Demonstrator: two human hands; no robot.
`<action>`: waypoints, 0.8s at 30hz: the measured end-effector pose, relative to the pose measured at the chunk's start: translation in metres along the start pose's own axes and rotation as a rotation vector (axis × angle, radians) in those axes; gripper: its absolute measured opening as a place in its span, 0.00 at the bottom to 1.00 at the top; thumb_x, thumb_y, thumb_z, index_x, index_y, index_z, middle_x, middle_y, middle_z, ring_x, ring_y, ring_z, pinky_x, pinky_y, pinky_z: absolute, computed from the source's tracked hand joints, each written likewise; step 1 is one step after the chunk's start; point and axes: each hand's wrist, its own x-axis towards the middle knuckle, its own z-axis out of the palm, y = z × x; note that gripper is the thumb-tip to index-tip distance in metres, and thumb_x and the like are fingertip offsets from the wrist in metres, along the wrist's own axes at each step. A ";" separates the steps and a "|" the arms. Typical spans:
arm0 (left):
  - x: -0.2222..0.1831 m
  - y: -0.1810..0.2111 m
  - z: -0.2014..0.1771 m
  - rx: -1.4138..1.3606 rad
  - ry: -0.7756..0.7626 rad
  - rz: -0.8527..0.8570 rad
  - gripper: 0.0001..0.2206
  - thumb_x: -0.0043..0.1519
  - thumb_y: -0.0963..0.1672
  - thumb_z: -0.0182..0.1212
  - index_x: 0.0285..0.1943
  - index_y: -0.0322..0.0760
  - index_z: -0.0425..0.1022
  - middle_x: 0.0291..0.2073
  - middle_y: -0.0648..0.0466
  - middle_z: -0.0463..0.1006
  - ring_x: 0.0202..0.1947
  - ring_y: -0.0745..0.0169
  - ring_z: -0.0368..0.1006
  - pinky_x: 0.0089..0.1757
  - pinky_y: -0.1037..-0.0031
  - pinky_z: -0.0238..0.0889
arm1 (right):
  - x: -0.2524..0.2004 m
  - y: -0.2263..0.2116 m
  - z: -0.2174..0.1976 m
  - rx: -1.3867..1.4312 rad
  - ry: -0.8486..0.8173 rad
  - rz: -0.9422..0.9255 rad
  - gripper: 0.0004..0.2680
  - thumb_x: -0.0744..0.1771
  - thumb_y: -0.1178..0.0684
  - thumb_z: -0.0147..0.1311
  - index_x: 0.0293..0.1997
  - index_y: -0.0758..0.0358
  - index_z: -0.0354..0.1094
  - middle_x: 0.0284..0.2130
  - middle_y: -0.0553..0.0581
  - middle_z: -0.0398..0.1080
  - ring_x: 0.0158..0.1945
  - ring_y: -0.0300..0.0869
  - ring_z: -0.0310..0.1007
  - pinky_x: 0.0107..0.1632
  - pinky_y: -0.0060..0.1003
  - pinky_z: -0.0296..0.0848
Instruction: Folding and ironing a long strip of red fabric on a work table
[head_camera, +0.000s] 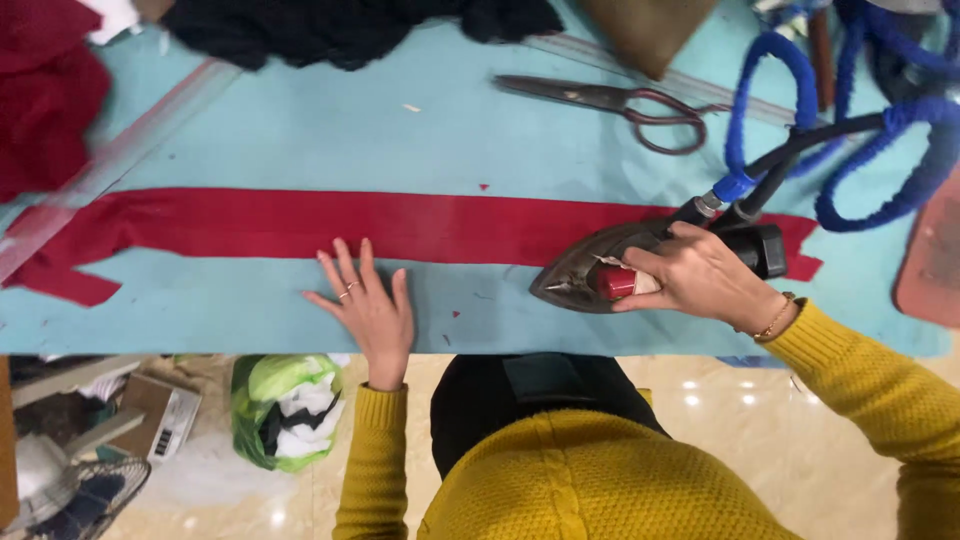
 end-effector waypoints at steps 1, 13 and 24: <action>-0.002 0.007 0.001 -0.007 -0.009 0.017 0.27 0.71 0.54 0.48 0.77 0.41 0.60 0.78 0.40 0.52 0.77 0.32 0.40 0.61 0.24 0.23 | -0.010 0.002 -0.002 -0.002 -0.002 0.021 0.20 0.60 0.24 0.59 0.35 0.48 0.68 0.10 0.53 0.65 0.21 0.43 0.73 0.47 0.33 0.69; -0.027 0.207 0.036 -0.128 -0.139 0.456 0.32 0.69 0.58 0.48 0.79 0.43 0.57 0.79 0.42 0.51 0.78 0.38 0.43 0.64 0.25 0.25 | -0.154 0.079 -0.013 0.104 -0.055 0.028 0.20 0.67 0.24 0.40 0.38 0.46 0.68 0.13 0.51 0.66 0.22 0.43 0.72 0.45 0.38 0.65; -0.038 0.256 0.042 0.025 -0.244 0.581 0.32 0.68 0.58 0.49 0.80 0.47 0.59 0.78 0.46 0.54 0.78 0.43 0.48 0.63 0.23 0.32 | -0.354 0.204 -0.044 -0.302 -0.256 0.320 0.10 0.70 0.37 0.41 0.43 0.39 0.69 0.49 0.46 0.76 0.40 0.48 0.74 0.48 0.39 0.73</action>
